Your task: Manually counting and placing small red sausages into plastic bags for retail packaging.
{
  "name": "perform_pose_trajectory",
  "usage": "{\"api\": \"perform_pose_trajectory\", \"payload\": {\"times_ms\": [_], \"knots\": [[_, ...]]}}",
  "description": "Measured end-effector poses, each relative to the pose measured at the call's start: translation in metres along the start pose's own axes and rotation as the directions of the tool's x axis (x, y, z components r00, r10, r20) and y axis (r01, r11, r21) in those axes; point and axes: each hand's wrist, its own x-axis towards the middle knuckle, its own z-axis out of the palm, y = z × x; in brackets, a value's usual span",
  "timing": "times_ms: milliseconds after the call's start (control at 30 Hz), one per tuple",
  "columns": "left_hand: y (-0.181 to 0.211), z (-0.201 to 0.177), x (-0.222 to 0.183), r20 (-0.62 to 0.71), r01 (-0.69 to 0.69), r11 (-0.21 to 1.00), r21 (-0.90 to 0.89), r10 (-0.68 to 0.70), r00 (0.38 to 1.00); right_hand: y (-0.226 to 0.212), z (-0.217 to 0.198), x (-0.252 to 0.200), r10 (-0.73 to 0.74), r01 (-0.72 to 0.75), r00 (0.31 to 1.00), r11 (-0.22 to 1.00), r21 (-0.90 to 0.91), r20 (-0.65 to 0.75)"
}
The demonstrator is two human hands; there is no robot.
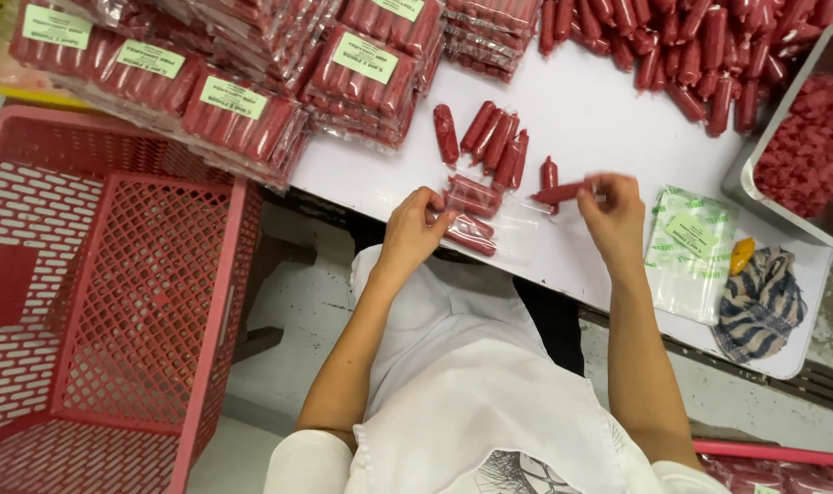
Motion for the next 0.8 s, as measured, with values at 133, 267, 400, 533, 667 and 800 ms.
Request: {"api": "perform_pose_trajectory", "payload": {"times_ms": [133,267,400,533,667,800], "knots": [[-0.003,-0.001,0.003,0.041,-0.019,0.999,0.041,0.017,0.999,0.009,-0.017,-0.054,0.264,-0.258,0.964,0.913,0.316,0.024],[-0.002,0.000,0.002,-0.059,0.011,1.000,0.009,-0.010,0.998,0.014,-0.025,-0.072,0.326,-0.273,0.945,0.834,0.479,-0.030],[0.009,0.003,-0.003,-0.059,0.034,0.999,0.001,-0.034,0.998,0.010,-0.015,-0.063,0.192,-0.204,0.979,0.948,0.243,0.074],[0.005,0.003,-0.004,-0.049,-0.010,1.000,0.010,0.011,0.999,0.009,-0.010,-0.057,-0.008,0.034,0.996,0.958,-0.285,0.092],[-0.019,0.007,-0.005,-0.070,0.014,0.989,-0.148,-0.025,0.997,0.005,-0.038,-0.066,0.227,-0.224,0.973,0.972,-0.074,0.032],[-0.017,0.004,0.000,-0.073,0.028,0.967,-0.255,-0.048,0.996,-0.021,-0.038,-0.074,0.299,-0.309,0.949,0.944,0.111,0.100]]}}
